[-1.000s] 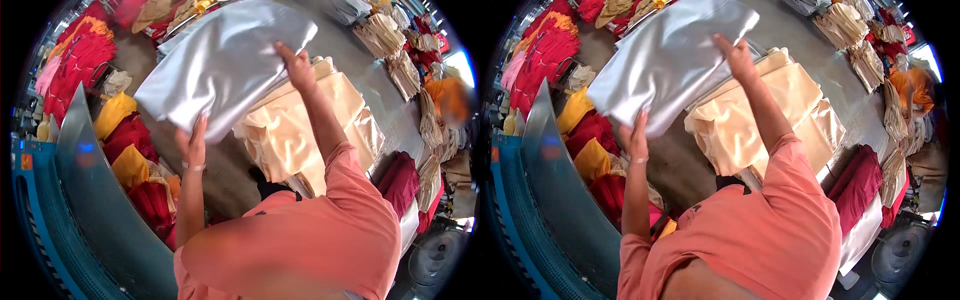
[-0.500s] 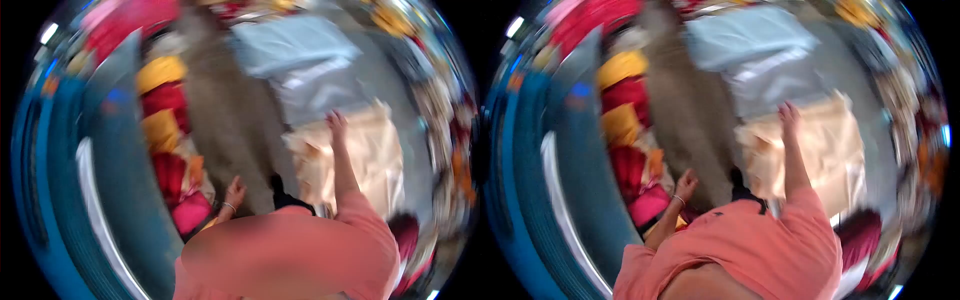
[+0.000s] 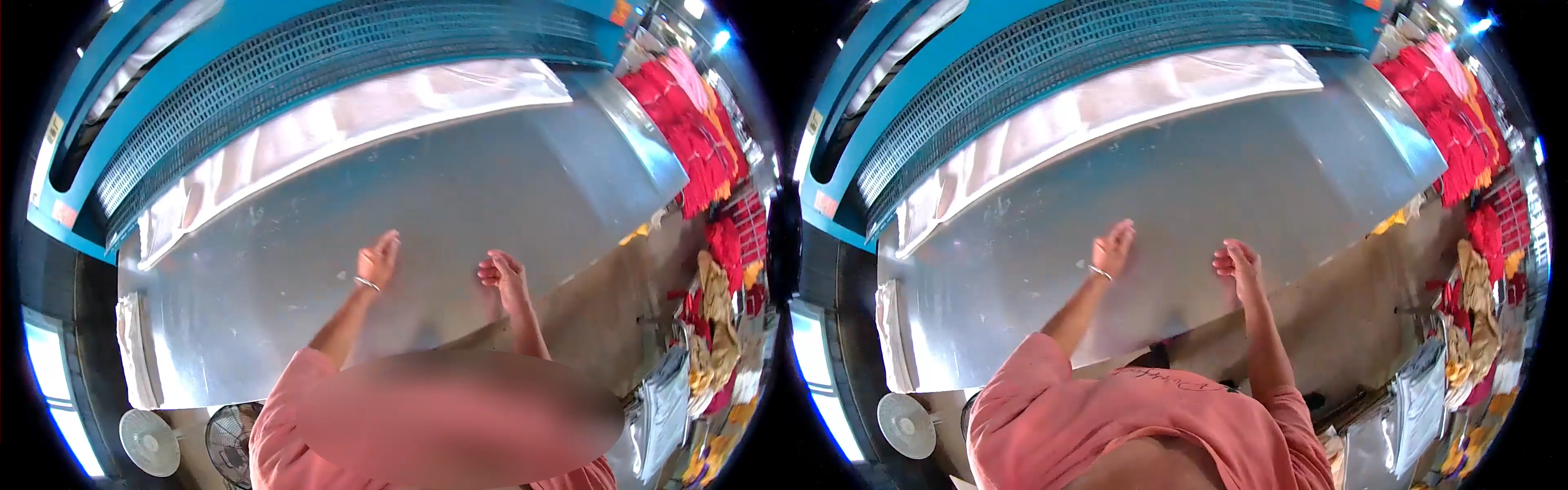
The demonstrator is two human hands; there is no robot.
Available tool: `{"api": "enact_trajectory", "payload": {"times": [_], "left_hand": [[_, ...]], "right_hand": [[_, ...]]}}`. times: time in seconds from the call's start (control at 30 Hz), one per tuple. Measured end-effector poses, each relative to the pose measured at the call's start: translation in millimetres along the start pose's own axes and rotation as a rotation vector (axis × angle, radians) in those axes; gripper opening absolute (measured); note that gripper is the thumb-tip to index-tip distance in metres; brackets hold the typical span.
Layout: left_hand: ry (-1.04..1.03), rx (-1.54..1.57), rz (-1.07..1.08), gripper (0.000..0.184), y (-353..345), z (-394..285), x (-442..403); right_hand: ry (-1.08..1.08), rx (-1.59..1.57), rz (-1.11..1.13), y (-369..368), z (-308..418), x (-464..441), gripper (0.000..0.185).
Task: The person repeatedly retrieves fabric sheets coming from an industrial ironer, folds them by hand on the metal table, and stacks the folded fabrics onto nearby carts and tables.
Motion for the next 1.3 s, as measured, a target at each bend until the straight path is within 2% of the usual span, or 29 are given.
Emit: {"api": "enact_trajectory", "payload": {"times": [0.03,0.1,0.17,0.23,0.33,0.4,0.43,0.53,0.57,0.6,0.63,0.67,0.77,0.8,0.83,0.87,0.9,0.93,0.97,1.03,1.07,1.1,1.2,1.3], "left_hand": [[-0.122,-0.101,-0.105,0.015,36.1,13.3,-31.0],[-0.051,-0.379,-0.142,0.014,97.6,84.4,-89.4],[-0.204,-0.607,-0.182,0.019,142.0,97.5,-134.4],[-0.209,-0.709,-0.153,0.032,171.9,117.1,-181.4],[-0.148,-0.996,-0.277,0.041,187.2,125.8,-237.9],[0.083,-0.900,-0.224,0.036,182.6,153.4,-270.0],[0.081,-0.892,-0.176,0.028,174.2,152.0,-280.6],[0.095,-0.737,-0.176,0.025,157.7,155.0,-288.9],[-0.033,-0.737,-0.195,0.025,152.7,159.9,-278.5],[-0.038,-0.761,-0.217,0.020,148.7,167.8,-259.9],[-0.120,-0.757,-0.129,0.014,143.8,167.3,-234.5],[-0.218,-0.670,-0.108,0.011,140.2,139.8,-193.7],[-0.192,-0.492,0.074,0.020,135.8,93.0,-63.9],[-0.253,-0.444,0.067,0.025,141.6,86.9,-17.8],[-0.158,-0.432,0.213,0.031,150.5,58.1,9.7],[-0.077,-0.462,0.099,0.035,173.6,67.5,48.1],[-0.113,-0.521,-0.043,0.033,199.6,47.3,72.0],[-0.080,-0.559,-0.082,0.034,226.0,29.4,83.2],[0.084,-0.489,-0.255,0.035,254.0,27.5,102.7],[0.035,-0.542,-0.277,0.029,322.2,58.8,143.8],[0.269,-0.666,-0.352,0.031,335.1,47.8,153.8],[0.353,-0.772,-0.387,0.035,350.5,53.8,168.5],[0.515,-1.017,-0.586,0.037,342.8,57.1,206.0],[0.742,-0.157,-0.728,0.042,286.5,70.5,220.7]], "right_hand": [[-0.035,0.044,0.005,-24.6,-8.2,-17.0,0.026],[-0.103,0.130,-0.008,-59.3,-21.5,-38.5,0.025],[-0.099,0.201,-0.057,-70.1,-13.8,-40.6,0.025],[-0.075,0.212,-0.094,-66.9,-15.3,-41.7,0.026],[-0.062,0.223,-0.057,-69.4,-11.0,-45.7,0.025],[-0.101,0.234,-0.080,-70.6,-10.6,-47.2,0.025],[-0.118,0.236,-0.091,-70.8,-8.4,-52.6,0.025],[-0.112,0.251,-0.141,-69.3,-11.6,-54.5,0.024],[-0.143,0.263,-0.152,-70.0,-10.7,-53.1,0.024],[-0.156,0.268,-0.148,-70.1,-10.8,-50.6,0.024],[-0.157,0.266,-0.142,-71.2,-9.5,-51.7,0.024],[-0.156,0.259,-0.136,-70.6,-8.6,-52.0,0.024],[-0.207,0.039,0.017,-72.3,-13.8,-62.4,0.027],[-0.230,-0.064,0.049,-71.9,-9.3,-65.7,0.028],[-0.217,-0.110,0.072,-70.2,-6.5,-74.1,0.029],[-0.202,-0.158,0.092,-67.3,-5.0,-86.0,0.030],[-0.159,-0.181,0.110,-61.8,1.3,-97.8,0.031],[-0.115,-0.202,0.136,-54.0,7.6,-112.2,0.032],[-0.107,-0.252,0.053,-37.7,3.1,-131.7,0.034],[-0.071,-0.342,-0.107,-9.3,4.1,-155.6,0.039],[-0.044,-0.381,-0.187,3.7,9.2,-164.4,0.042],[-0.022,-0.416,-0.263,16.8,10.1,-167.4,0.045],[0.057,-0.460,-0.140,61.3,-3.5,-177.1,0.051],[0.154,-0.330,-0.188,177.1,-28.7,-182.6,0.054]]}}
Point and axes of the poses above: each hand's wrist, its own x-axis away from the middle knuckle, its own y-axis out of the back of the hand, z = x × y, the point moved 5 cm from there along -x, towards the middle knuckle, and after that the axes turned 11 degrees about x, right-handed, at the moved point
